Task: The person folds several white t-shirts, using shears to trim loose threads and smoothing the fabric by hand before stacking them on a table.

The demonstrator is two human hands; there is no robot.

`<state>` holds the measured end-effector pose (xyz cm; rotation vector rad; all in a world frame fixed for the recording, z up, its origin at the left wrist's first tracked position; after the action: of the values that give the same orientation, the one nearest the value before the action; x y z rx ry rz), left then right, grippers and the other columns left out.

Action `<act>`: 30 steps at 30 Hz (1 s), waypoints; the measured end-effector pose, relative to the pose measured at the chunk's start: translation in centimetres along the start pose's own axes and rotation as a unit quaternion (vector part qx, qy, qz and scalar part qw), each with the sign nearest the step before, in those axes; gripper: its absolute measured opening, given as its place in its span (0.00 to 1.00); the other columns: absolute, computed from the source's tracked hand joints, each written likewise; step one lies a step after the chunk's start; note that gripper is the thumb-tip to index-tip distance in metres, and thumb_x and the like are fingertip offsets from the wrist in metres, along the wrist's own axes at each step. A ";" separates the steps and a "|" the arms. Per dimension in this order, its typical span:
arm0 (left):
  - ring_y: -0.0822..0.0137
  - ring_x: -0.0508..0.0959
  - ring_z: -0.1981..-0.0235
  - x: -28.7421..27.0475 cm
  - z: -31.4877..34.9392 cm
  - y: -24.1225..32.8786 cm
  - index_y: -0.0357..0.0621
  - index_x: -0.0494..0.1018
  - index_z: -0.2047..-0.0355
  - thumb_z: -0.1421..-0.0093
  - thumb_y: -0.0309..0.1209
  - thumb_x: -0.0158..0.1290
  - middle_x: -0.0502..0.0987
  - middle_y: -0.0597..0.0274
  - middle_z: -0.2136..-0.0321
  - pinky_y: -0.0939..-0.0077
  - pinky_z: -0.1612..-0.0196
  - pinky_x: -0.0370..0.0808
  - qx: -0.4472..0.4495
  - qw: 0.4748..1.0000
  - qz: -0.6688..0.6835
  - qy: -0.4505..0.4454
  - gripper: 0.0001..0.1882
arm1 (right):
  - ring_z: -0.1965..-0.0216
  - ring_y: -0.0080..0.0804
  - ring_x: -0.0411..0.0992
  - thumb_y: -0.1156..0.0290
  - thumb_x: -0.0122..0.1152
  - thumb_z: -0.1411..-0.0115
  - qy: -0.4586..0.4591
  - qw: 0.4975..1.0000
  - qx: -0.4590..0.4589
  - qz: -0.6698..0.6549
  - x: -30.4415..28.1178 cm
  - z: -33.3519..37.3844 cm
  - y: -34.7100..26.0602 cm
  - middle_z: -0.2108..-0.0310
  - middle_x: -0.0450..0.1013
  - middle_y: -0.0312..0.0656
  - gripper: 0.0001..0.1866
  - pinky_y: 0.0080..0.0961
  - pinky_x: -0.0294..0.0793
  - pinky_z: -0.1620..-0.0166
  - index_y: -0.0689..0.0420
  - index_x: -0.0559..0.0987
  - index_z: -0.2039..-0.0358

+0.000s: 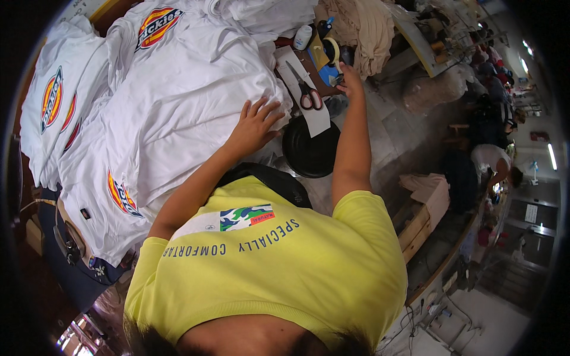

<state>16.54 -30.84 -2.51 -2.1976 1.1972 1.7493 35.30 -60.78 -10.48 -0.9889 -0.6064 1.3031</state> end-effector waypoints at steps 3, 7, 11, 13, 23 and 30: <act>0.57 0.54 0.41 0.0 0.3 -0.3 0.51 0.66 0.53 0.49 0.35 0.53 0.61 0.62 0.46 0.50 0.41 0.48 -0.012 0.999 0.035 -0.001 0.21 | 0.52 0.50 0.59 0.51 0.61 0.51 -0.036 0.997 -0.003 -0.064 0.2 0.2 -0.2 0.45 0.55 0.42 0.32 0.43 0.64 0.53 0.52 0.65 0.49; 0.57 0.63 0.47 -1.0 0.5 -0.2 0.47 0.67 0.55 0.49 0.29 0.53 0.67 0.59 0.53 0.58 0.45 0.57 0.008 0.996 0.073 0.044 0.19 | 0.54 0.40 0.61 0.58 0.61 0.49 -0.066 0.980 -0.036 -0.182 -1.0 -0.9 0.0 0.56 0.63 0.39 0.20 0.42 0.63 0.53 0.52 0.70 0.58; 0.60 0.73 0.67 -2.5 1.6 -3.7 0.43 0.66 0.56 0.49 0.23 0.51 0.72 0.56 0.69 0.71 0.64 0.70 -0.151 0.936 0.230 0.220 0.17 | 0.58 0.34 0.63 0.64 0.59 0.47 -0.034 0.965 -0.069 -0.251 -0.2 0.6 0.6 0.64 0.67 0.38 0.15 0.38 0.60 0.52 0.59 0.71 0.62; 0.61 0.75 0.78 -3.7 1.5 -6.8 0.43 0.63 0.53 0.45 0.26 0.49 0.74 0.56 0.77 0.72 0.74 0.70 -0.265 0.903 0.223 0.254 0.18 | 0.63 0.32 0.64 0.66 0.58 0.46 -0.026 0.957 -0.097 -0.272 -0.7 0.8 1.6 0.67 0.68 0.37 0.14 0.35 0.60 0.53 0.61 0.72 0.62; 0.70 0.76 0.78 -4.9 0.9 -11.1 0.37 0.69 0.59 0.44 0.27 0.48 0.76 0.59 0.78 0.79 0.70 0.72 -0.325 0.873 0.325 0.164 0.12 | 0.72 0.22 0.69 0.70 0.54 0.43 0.139 0.963 -0.219 0.078 0.4 2.1 1.3 0.71 0.69 0.38 0.10 0.20 0.69 0.67 0.65 0.73 0.66; 0.65 0.72 0.60 -3.2 10.1 -6.3 0.40 0.59 0.52 0.44 0.24 0.47 0.68 0.57 0.61 0.65 0.54 0.72 -0.304 0.613 0.622 0.380 0.19 | 0.72 0.23 0.69 0.70 0.54 0.43 0.204 0.949 -0.239 0.021 -2.3 2.8 4.0 0.71 0.69 0.38 0.10 0.19 0.69 0.69 0.65 0.72 0.67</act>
<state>12.33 -19.65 -5.62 -2.7928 3.4613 1.4654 30.49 -62.45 -12.24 -1.6290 -0.5905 0.9570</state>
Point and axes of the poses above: each hand's wrist, its own z-axis away from the middle knuckle, its own x-axis out of the palm, y = z × x, the point moved 5 cm from there along -z, towards the middle knuckle
